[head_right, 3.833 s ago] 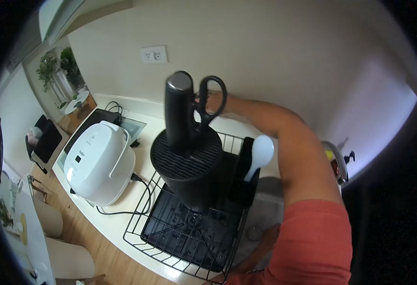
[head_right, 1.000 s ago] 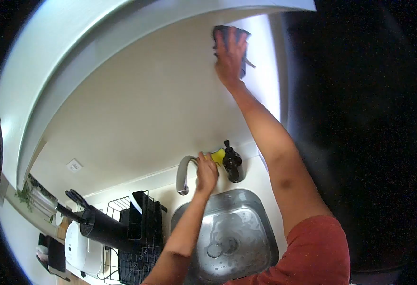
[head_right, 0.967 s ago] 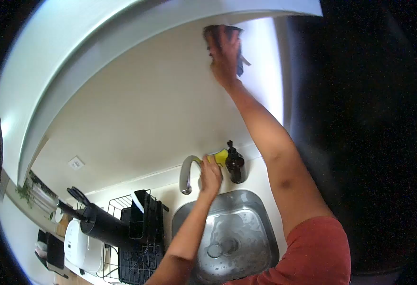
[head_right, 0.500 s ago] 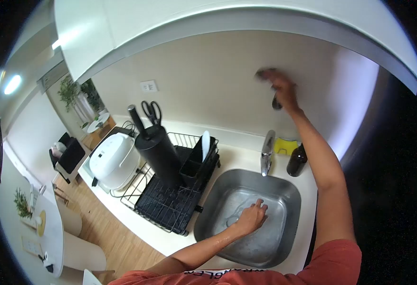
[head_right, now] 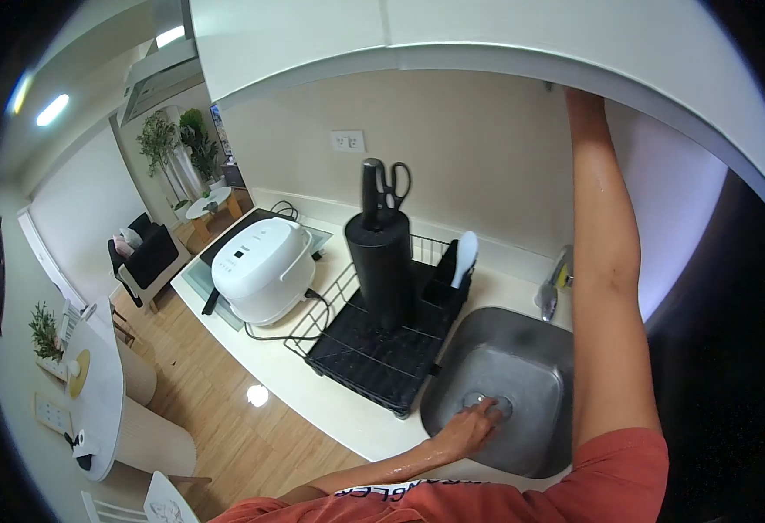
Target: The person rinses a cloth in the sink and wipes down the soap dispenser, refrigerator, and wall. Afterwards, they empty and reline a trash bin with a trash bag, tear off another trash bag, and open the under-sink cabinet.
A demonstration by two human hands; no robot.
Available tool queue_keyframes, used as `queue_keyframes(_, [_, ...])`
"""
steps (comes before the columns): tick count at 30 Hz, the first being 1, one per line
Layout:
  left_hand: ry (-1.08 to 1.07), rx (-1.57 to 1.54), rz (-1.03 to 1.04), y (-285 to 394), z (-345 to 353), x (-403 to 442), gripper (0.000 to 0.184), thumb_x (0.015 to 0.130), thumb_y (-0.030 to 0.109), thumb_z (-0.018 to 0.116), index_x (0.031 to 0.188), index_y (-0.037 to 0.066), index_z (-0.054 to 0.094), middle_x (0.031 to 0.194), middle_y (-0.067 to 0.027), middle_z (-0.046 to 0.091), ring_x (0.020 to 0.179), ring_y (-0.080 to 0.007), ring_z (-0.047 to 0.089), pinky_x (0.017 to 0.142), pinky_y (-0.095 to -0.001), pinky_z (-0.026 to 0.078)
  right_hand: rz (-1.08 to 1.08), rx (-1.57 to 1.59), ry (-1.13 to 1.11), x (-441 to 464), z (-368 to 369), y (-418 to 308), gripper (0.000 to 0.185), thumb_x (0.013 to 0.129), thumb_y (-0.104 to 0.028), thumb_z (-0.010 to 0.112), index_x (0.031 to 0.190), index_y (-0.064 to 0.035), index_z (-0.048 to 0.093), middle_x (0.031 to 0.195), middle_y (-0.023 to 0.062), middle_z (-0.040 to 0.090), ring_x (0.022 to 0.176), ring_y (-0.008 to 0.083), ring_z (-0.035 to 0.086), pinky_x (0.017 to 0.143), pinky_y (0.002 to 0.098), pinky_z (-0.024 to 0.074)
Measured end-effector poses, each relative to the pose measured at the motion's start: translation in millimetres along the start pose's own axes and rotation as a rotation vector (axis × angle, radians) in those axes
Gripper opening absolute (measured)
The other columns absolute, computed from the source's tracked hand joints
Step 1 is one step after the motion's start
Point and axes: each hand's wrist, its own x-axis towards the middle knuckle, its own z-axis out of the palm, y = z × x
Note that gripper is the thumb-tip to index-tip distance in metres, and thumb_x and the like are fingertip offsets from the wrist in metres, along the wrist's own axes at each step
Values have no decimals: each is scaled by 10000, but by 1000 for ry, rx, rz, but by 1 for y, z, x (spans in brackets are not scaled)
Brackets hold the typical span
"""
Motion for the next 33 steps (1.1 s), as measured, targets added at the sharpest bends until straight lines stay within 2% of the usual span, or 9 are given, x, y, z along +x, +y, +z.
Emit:
queue_keyframes(6, [61,-94,409,-54,-45,-65,213,789,102,579,985,28,542,1140,-179,472,958,-364,529,812,-382,434,39,8,95,24,-21,48,380,868,-307,443,1100,-19,528,1099,132,561,1049,271,513,944,450,379])
queue_keyframes(8, [-195,-559,455,-81,-76,-96,185,789,106,592,954,30,558,1106,-143,504,955,-300,546,782,-363,442,-71,-144,58,1,-7,81,326,861,-248,477,1078,-13,537,1086,149,562,1048,283,514,932,440,396])
queue_keyframes(15, [-520,-823,211,-144,-198,-190,197,832,147,572,996,38,579,984,-95,598,874,-207,598,790,-336,459,10,-460,-275,-72,-8,63,213,854,-149,478,1010,-38,571,994,128,595,963,250,536,923,421,400])
queue_keyframes(18, [-472,-907,198,-165,-223,-212,216,843,150,569,1030,43,579,1008,-80,600,915,-183,584,802,-326,454,-942,-523,741,-93,35,188,322,821,-98,468,1125,-4,519,1141,148,537,1051,261,505,972,409,355])
queue_keyframes(21, [-476,-958,155,-183,-247,-225,237,853,154,563,1066,51,575,1024,-64,603,935,-162,569,824,-311,444,-293,-380,546,-72,38,342,235,826,-126,453,1027,-35,533,1068,112,553,985,232,509,921,393,368])
queue_keyframes(25, [-421,-947,60,-208,-277,-255,244,864,156,553,1087,60,573,1047,-50,602,948,-151,561,864,-300,423,-340,-352,875,26,-21,409,174,835,-168,412,881,-97,564,948,60,583,893,185,510,846,398,379])
queue_keyframes(26, [-434,-943,62,-217,-281,-265,244,864,156,553,1087,60,573,1047,-50,602,948,-151,561,864,-300,423,-406,-175,876,50,-55,403,190,828,-192,406,884,-97,562,942,63,583,901,182,505,849,425,370])
queue_keyframes(29, [-324,-818,-145,-245,-292,-305,246,869,147,543,1098,62,566,1060,-43,598,972,-136,552,871,-299,418,-280,147,-55,74,-103,386,283,815,-219,409,990,-44,548,1082,118,551,985,260,498,920,488,336])
queue_keyframes(33, [16,-983,-394,-276,-317,-351,287,857,216,567,1094,54,565,955,-85,622,890,-157,574,792,-293,451,-526,9,146,116,-87,413,359,839,-316,412,1065,-67,538,1122,120,532,1056,267,485,915,484,372])
